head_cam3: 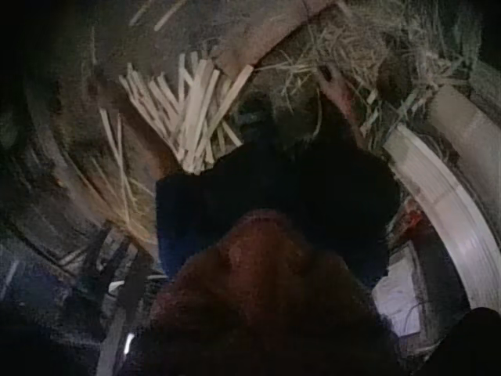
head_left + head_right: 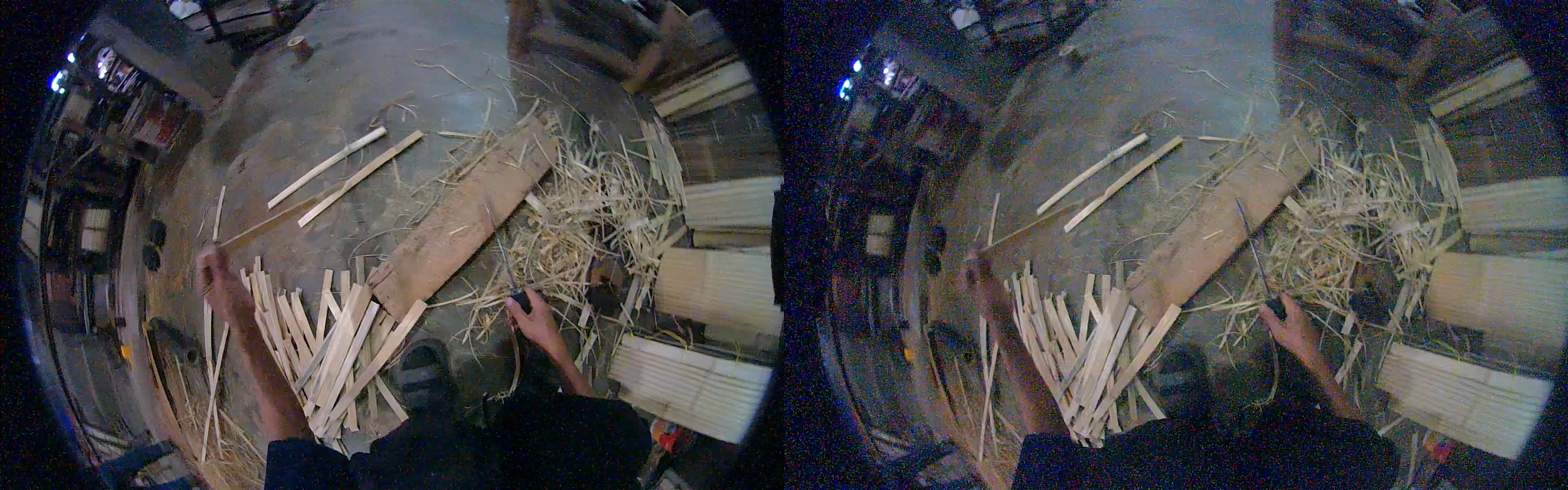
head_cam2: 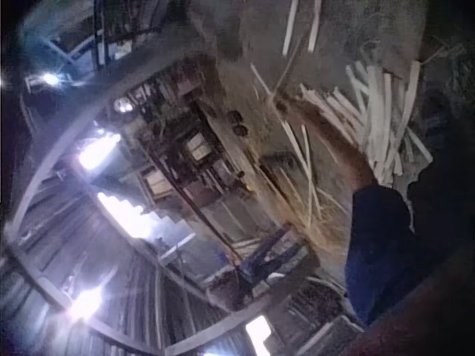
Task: The person uses a knife to shave thin strips from bamboo pieces, repeatedly picking up new strips and shaving them over a wooden block. The person then gathers the shaved strips and places them into a woven bamboo basket.
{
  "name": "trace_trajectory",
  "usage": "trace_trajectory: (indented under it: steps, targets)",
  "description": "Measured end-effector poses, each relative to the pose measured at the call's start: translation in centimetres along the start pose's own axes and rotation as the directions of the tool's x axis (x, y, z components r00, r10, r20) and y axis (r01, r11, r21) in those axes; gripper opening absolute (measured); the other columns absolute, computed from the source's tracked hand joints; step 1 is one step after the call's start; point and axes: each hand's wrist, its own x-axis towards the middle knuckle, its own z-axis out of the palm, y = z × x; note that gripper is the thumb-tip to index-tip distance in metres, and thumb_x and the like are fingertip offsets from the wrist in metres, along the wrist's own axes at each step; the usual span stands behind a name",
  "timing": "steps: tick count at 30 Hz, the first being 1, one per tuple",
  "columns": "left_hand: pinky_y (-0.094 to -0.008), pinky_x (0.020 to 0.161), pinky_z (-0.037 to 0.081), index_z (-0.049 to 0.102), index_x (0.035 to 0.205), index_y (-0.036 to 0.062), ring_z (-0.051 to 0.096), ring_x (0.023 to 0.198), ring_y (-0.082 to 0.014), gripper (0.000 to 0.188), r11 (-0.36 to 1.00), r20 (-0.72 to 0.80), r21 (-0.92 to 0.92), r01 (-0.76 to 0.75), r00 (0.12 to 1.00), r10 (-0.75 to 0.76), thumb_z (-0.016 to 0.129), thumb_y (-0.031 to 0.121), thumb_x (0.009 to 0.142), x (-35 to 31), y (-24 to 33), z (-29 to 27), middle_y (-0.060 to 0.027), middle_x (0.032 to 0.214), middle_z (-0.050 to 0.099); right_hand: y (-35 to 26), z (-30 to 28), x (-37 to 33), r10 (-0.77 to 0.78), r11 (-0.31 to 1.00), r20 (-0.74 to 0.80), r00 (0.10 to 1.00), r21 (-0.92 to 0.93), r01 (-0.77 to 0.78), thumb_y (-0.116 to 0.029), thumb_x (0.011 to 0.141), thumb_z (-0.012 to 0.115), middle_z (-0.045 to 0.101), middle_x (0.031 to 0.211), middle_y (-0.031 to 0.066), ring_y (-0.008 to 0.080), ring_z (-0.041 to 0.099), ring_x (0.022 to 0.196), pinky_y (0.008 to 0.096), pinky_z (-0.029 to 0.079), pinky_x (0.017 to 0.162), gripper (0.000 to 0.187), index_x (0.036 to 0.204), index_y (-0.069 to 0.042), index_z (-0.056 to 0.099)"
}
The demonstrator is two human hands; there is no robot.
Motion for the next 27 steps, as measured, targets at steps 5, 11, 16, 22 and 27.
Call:
trace_trajectory:
  steps: [5, 11, 16, 22, 27]
  targets:
    - [-0.0281, 0.069, 0.044, 0.05, 0.082, 0.0098, 0.051, 0.073, -0.0123, 0.032, 0.954, -0.183, -0.286, -0.091, 0.982, 0.039, 0.052, 0.04, 0.094, -1.6, 10.9, 7.7, -0.0021, 0.077, 0.052, -4.4, -0.3, -2.0, 0.058, 0.993, -0.012, 0.998, 0.106, -0.056, -0.043, 0.088, 0.057, 0.064, 0.095, 0.021, 0.0353, 0.062, 0.088, 0.0419, 0.048, 0.076, 0.057, 0.122, 0.001, 0.049]
    - [-0.0229, 0.044, 0.029, 0.046, 0.077, 0.0127, 0.036, 0.051, -0.0082, 0.039, 0.826, 0.04, -0.545, 0.146, 0.988, -0.148, 0.049, 0.048, 0.093, -8.8, 14.2, 19.2, 0.0032, 0.061, 0.039, -8.2, -1.8, -4.5, -0.281, 0.951, -0.174, 0.944, 0.079, 0.298, -0.038, 0.09, 0.055, 0.063, 0.079, 0.0201, 0.0321, 0.062, 0.068, 0.0386, 0.048, 0.062, 0.046, 0.114, 0.001, 0.051]
    - [-0.0246, 0.042, 0.024, 0.044, 0.075, 0.0129, 0.031, 0.049, -0.0086, 0.039, 0.821, 0.064, -0.569, 0.044, 0.998, -0.009, 0.047, 0.047, 0.094, -14.4, 13.6, 24.1, 0.0025, 0.058, 0.035, -13.2, -2.4, -5.2, -0.44, 0.888, 0.003, 0.898, 0.149, 0.435, -0.037, 0.091, 0.054, 0.062, 0.077, 0.022, 0.0327, 0.064, 0.069, 0.0403, 0.049, 0.062, 0.044, 0.117, -0.002, 0.049]
    - [-0.025, 0.042, 0.022, 0.037, 0.071, 0.013, 0.029, 0.048, -0.009, 0.04, 0.874, -0.036, -0.481, -0.07, 0.998, 0.061, 0.046, 0.043, 0.095, -15.7, 13.3, 23.9, 0.002, 0.057, 0.032, -14.7, -1.1, -4.7, -0.477, 0.866, 0.068, 0.876, 0.206, 0.456, -0.039, 0.09, 0.053, 0.062, 0.077, 0.0209, 0.0389, 0.064, 0.073, 0.0431, 0.049, 0.065, 0.045, 0.119, -0.005, 0.048]
    - [-0.0237, 0.041, 0.02, 0.035, 0.071, 0.0136, 0.027, 0.047, -0.0072, 0.041, 0.858, 0.05, -0.51, 0.065, 0.998, -0.045, 0.047, 0.045, 0.095, -14.7, 14.5, 24.4, 0.0022, 0.056, 0.031, -6.3, 0.4, -1.0, -0.241, 0.966, -0.142, 0.96, 0.055, 0.251, -0.045, 0.09, 0.052, 0.063, 0.08, 0.0235, 0.0411, 0.063, 0.077, 0.0475, 0.049, 0.067, 0.046, 0.11, -0.003, 0.054]
